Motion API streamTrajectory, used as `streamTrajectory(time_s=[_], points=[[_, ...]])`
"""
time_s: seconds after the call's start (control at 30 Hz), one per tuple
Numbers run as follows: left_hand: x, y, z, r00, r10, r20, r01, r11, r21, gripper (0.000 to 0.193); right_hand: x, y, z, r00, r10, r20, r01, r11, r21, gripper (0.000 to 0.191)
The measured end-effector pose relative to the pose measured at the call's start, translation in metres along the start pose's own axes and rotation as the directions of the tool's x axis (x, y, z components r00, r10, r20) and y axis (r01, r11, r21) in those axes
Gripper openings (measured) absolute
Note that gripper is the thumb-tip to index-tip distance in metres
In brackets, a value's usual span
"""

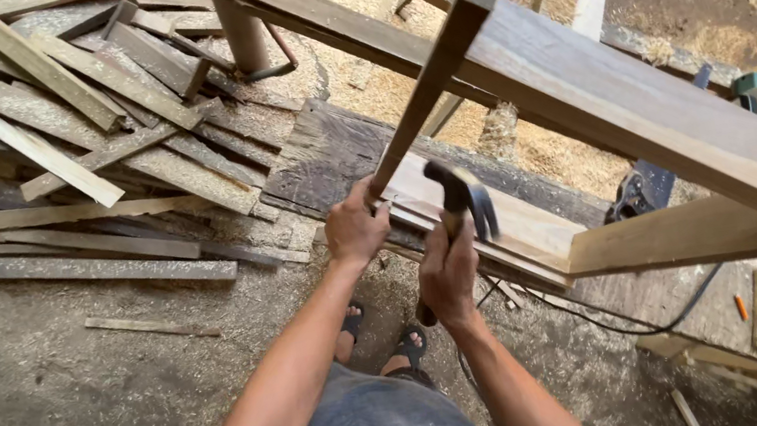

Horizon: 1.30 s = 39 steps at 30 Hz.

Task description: The person uses an electric planer to smooth a thin wooden strip on a workbench, then fits the strip into a wooden frame and hammers nails along it with a claw hammer. They then pick up a hand saw and position a board on the bench to cut.

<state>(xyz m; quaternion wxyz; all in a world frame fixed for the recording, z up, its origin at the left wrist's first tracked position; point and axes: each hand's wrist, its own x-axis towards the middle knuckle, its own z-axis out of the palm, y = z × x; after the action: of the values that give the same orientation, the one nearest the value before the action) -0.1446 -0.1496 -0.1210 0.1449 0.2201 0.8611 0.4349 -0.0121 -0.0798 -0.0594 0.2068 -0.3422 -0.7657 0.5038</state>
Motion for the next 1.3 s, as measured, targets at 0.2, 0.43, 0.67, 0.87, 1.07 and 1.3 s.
streamTrajectory(time_s=[0.2, 0.43, 0.67, 0.87, 1.07, 1.3], points=[[-0.007, 0.016, -0.019, 1.000, -0.010, 0.005, 0.010, 0.998, 0.056, 0.045, 0.004, -0.002, 0.000, 0.980, 0.139, 0.142, -0.113, 0.977, -0.182, 0.028], [-0.010, 0.021, -0.029, 0.998, -0.048, 0.045, 0.047, 0.999, 0.012, 0.036, 0.006, -0.003, 0.000, 0.985, 0.068, 0.157, -0.024, 0.963, -0.268, 0.029], [-0.027, -0.001, 0.014, 0.957, -0.190, 0.222, 0.289, 0.719, -0.632, 0.028, 0.015, -0.014, -0.006, 0.985, 0.065, 0.162, -0.012, 0.951, -0.309, 0.023], [-0.041, 0.017, 0.030, 0.833, -0.066, 0.549, 0.527, -0.203, -0.825, 0.032, -0.007, -0.018, -0.035, 0.981, 0.191, -0.048, -0.196, 0.949, -0.247, 0.030], [-0.052, 0.055, 0.028, 0.826, -0.031, 0.563, 0.538, -0.254, -0.804, 0.023, -0.027, -0.019, -0.048, 0.975, -0.169, -0.145, 0.157, 0.984, -0.090, 0.033], [-0.064, 0.066, 0.046, 0.808, -0.062, 0.586, 0.560, -0.228, -0.796, 0.019, -0.030, -0.016, -0.056, 0.980, -0.086, -0.181, 0.056, 0.985, -0.165, 0.033]])
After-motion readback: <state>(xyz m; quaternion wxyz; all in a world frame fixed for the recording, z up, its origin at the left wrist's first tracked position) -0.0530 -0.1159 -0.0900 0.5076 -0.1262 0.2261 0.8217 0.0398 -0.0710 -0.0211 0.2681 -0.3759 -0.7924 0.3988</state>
